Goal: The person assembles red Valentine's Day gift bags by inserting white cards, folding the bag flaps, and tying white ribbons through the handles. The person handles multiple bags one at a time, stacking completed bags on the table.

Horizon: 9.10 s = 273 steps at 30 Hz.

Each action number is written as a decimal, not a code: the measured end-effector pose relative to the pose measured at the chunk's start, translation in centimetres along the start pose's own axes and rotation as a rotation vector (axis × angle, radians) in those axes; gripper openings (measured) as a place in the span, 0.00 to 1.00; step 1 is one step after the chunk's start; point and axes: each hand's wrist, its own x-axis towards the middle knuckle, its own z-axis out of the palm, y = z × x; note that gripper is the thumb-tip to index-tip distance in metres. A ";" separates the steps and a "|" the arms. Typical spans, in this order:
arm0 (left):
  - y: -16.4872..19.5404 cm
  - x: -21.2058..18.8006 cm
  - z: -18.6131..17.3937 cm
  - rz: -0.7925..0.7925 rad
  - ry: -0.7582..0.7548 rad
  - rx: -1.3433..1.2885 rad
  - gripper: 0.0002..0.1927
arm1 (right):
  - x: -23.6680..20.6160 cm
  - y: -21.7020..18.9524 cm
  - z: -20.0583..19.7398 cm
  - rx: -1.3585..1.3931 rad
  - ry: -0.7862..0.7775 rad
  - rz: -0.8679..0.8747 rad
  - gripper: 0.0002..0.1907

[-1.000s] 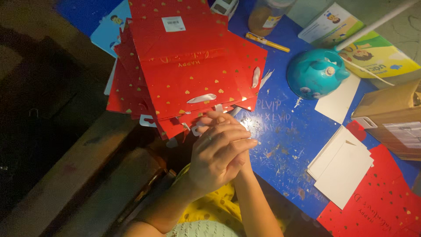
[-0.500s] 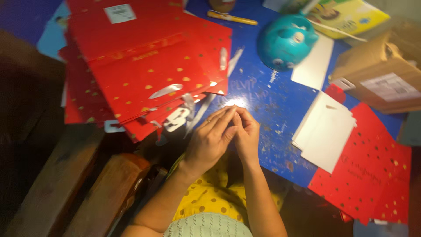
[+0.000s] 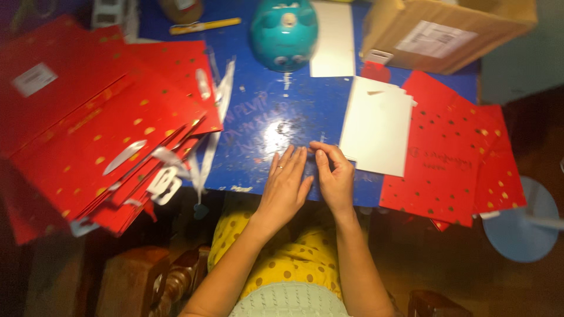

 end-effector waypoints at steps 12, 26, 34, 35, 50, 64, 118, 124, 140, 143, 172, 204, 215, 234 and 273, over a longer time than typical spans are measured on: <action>8.4 5.0 9.5 0.077 -0.151 0.120 0.40 | -0.6 -0.4 -11.5 -0.227 0.290 -0.046 0.10; 14.7 6.3 14.2 0.376 -0.218 -0.027 0.31 | -5.3 2.7 -20.0 -0.311 0.574 -0.035 0.25; 15.7 6.4 14.3 0.371 -0.227 0.014 0.29 | -6.2 3.7 -22.3 -0.160 0.702 -0.072 0.25; 15.5 6.5 14.3 0.359 -0.238 -0.018 0.27 | -6.3 3.5 -22.5 -0.146 0.715 -0.076 0.24; 13.7 7.1 13.2 -0.094 -0.313 -0.940 0.12 | -7.2 2.5 -19.3 0.042 0.745 -0.211 0.33; 8.0 2.0 7.4 -0.507 -0.293 -1.896 0.20 | -2.1 1.4 -15.9 0.352 0.244 -0.096 0.39; -0.8 6.6 1.7 0.089 0.165 0.214 0.19 | 6.8 0.8 -5.5 -0.936 0.044 -0.403 0.17; -0.8 6.6 2.1 0.080 0.169 0.231 0.20 | 8.1 -0.2 -7.0 -0.833 -0.156 -0.538 0.18; -0.1 7.4 2.2 0.056 0.178 0.212 0.18 | 9.7 0.6 -7.5 -1.020 -0.147 -0.825 0.09; 0.1 7.9 2.6 0.047 0.195 0.230 0.20 | 9.6 1.1 -7.5 -1.023 -0.108 -0.826 0.09; 0.3 11.5 2.6 0.047 0.415 -0.210 0.05 | 9.7 0.3 -7.2 -0.869 -0.020 -0.759 0.07; -1.0 28.7 -10.2 0.301 0.493 0.606 0.05 | 10.9 0.3 -8.5 -0.796 0.026 -0.729 0.05; -1.0 23.8 -10.2 0.219 0.501 0.510 0.25 | 10.5 0.0 -8.4 -0.794 0.023 -0.736 0.05; 0.7 5.9 -3.0 0.320 -0.267 0.206 0.33 | 7.8 -0.4 -8.4 -0.616 0.055 -0.623 0.05; 11.6 1.5 -9.1 0.581 0.273 0.223 0.14 | 0.3 -0.1 -4.1 -0.699 -0.004 -0.418 0.15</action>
